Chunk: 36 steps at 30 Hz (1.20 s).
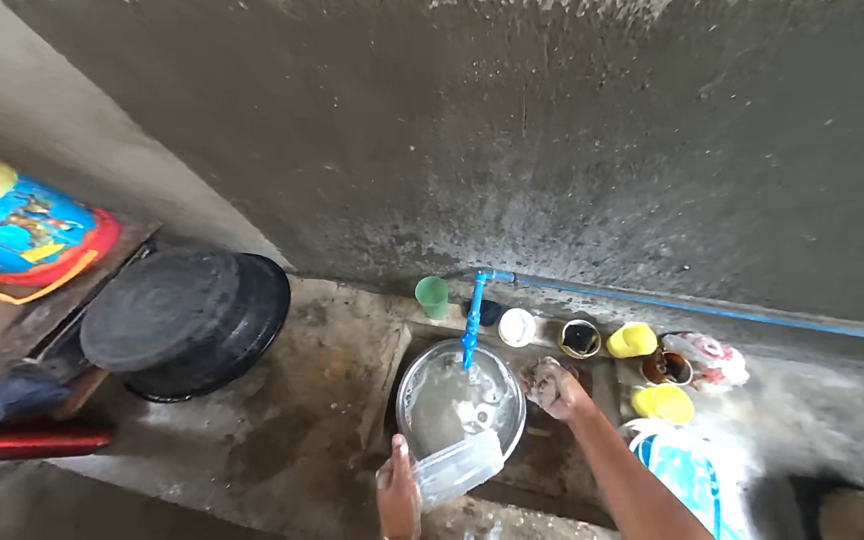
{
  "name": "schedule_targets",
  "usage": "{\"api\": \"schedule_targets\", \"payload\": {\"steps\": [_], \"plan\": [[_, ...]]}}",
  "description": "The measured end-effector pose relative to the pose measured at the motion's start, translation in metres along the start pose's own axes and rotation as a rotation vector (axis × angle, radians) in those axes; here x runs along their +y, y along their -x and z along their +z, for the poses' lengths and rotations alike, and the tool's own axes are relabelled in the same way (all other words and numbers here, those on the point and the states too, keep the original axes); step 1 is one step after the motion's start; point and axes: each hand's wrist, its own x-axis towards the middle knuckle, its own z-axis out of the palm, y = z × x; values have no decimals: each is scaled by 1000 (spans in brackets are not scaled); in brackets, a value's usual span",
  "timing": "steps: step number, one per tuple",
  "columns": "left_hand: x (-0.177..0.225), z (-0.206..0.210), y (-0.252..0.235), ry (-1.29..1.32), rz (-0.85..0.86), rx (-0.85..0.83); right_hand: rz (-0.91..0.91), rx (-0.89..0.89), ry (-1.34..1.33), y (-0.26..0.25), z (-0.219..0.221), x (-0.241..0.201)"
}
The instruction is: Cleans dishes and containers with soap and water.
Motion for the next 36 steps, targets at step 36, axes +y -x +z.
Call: {"api": "schedule_targets", "payload": {"steps": [36], "plan": [[-16,7,-36,-16,-90,9,-130,169,1993,-129,68,-26]]}}
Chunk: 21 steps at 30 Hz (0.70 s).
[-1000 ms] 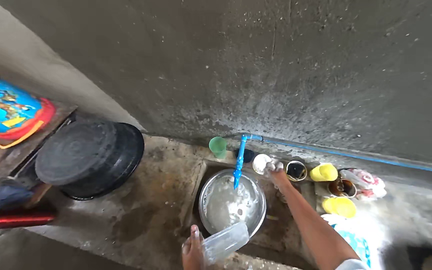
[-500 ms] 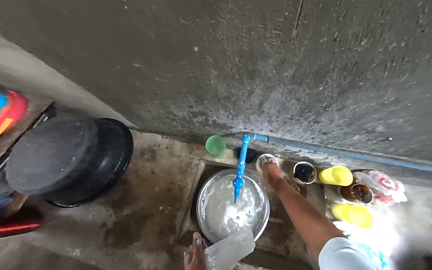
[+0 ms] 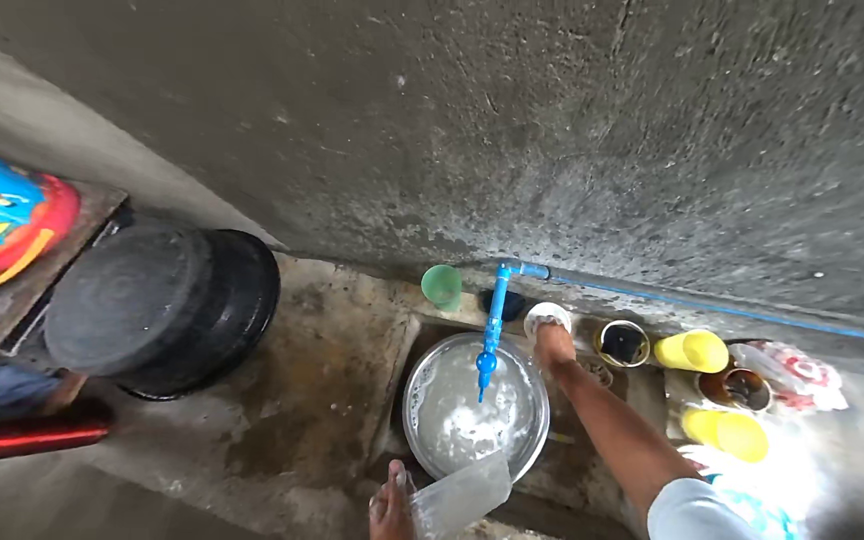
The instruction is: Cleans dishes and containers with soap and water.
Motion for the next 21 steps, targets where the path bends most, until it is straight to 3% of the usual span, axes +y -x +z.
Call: {"api": "schedule_targets", "payload": {"steps": [5,7,10,12,14,17,19,21], "plan": [[4,-5,6,3,29,10,-80,-113,-182,-30,-17,30],[3,-4,8,1,44,9,-92,-49,-552,-32,-22,51],[2,2,11,-1,61,33,-3,20,-1348,-3,-28,61],[3,12,12,-25,74,57,-107,-142,-1720,31,-36,61],[11,25,15,-80,42,56,-262,-269,-1888,78,-43,51],[19,47,25,-99,16,21,-321,-216,-1884,164,-45,26],[30,65,31,-70,7,12,-401,119,-1620,216,-34,0],[46,78,41,55,-77,-37,-681,495,-1101,251,-3,-17]]}}
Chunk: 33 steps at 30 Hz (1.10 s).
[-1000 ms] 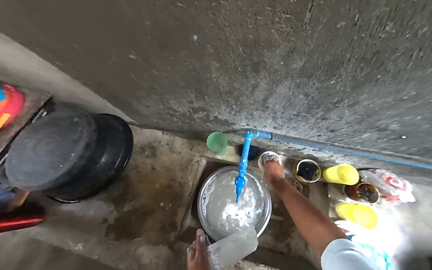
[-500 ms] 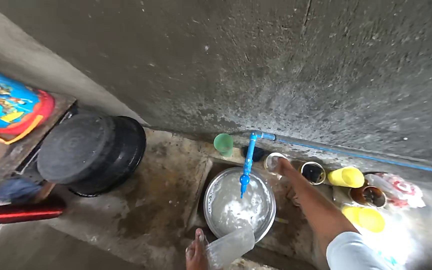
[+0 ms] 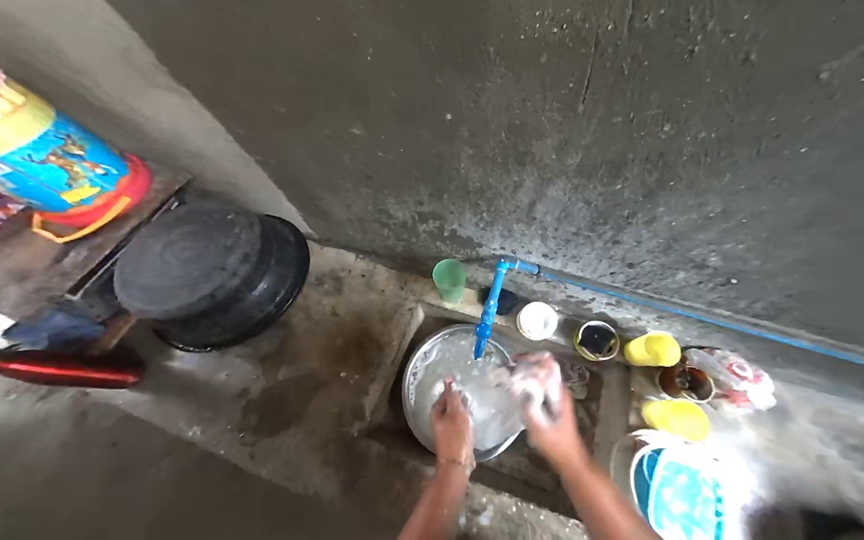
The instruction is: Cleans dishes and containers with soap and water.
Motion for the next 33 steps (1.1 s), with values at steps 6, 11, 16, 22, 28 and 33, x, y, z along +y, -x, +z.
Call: {"api": "schedule_targets", "payload": {"steps": [6,11,16,22,28,33], "plan": [[14,0,18,343,-181,-84,-442,12,610,26,38,10],[20,-6,17,107,-274,95,-295,129,617,47,27,5],[10,-18,30,248,-200,-67,-378,-41,710,55,53,-8],[36,-28,30,22,-141,76,20,79,516,19,22,-23],[29,-25,33,89,2,-75,-379,95,665,50,60,-30],[39,-29,44,-148,326,-73,279,-202,503,-16,12,-86]]}}
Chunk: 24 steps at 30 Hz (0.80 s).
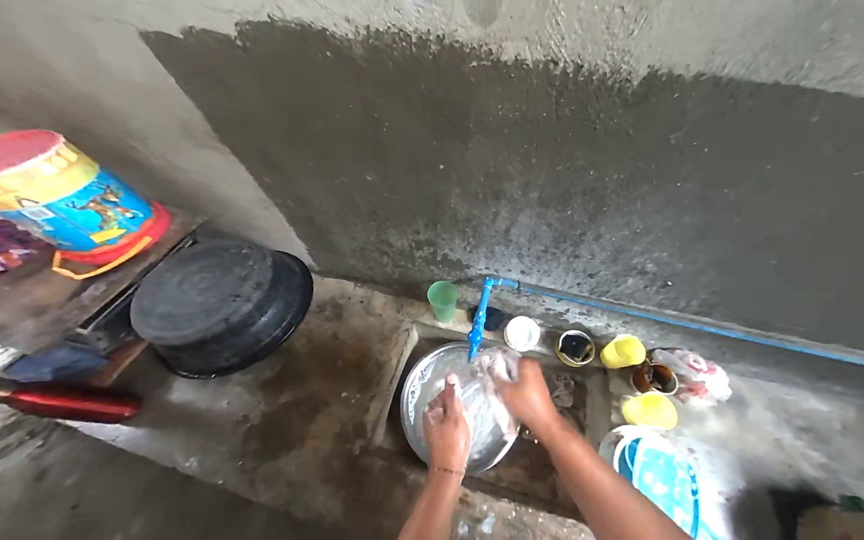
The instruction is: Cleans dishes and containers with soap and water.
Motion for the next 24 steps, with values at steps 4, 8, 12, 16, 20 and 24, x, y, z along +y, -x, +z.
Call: {"api": "schedule_targets", "payload": {"steps": [4,8,12,16,20,24], "plan": [[-1,-4,-2,-358,385,40,-157,60,62,22,13,-15],[-18,-2,-10,-527,733,144,-128,64,-60,27,23,-9],[-27,-5,-9,-452,808,129,-36,49,-251,18,23,18],[-30,-18,-7,-356,699,80,152,64,-441,-2,27,56],[-33,-9,-12,-437,686,107,31,85,-181,8,29,36],[-33,-6,-15,-433,762,89,-76,97,-145,20,30,15]]}}
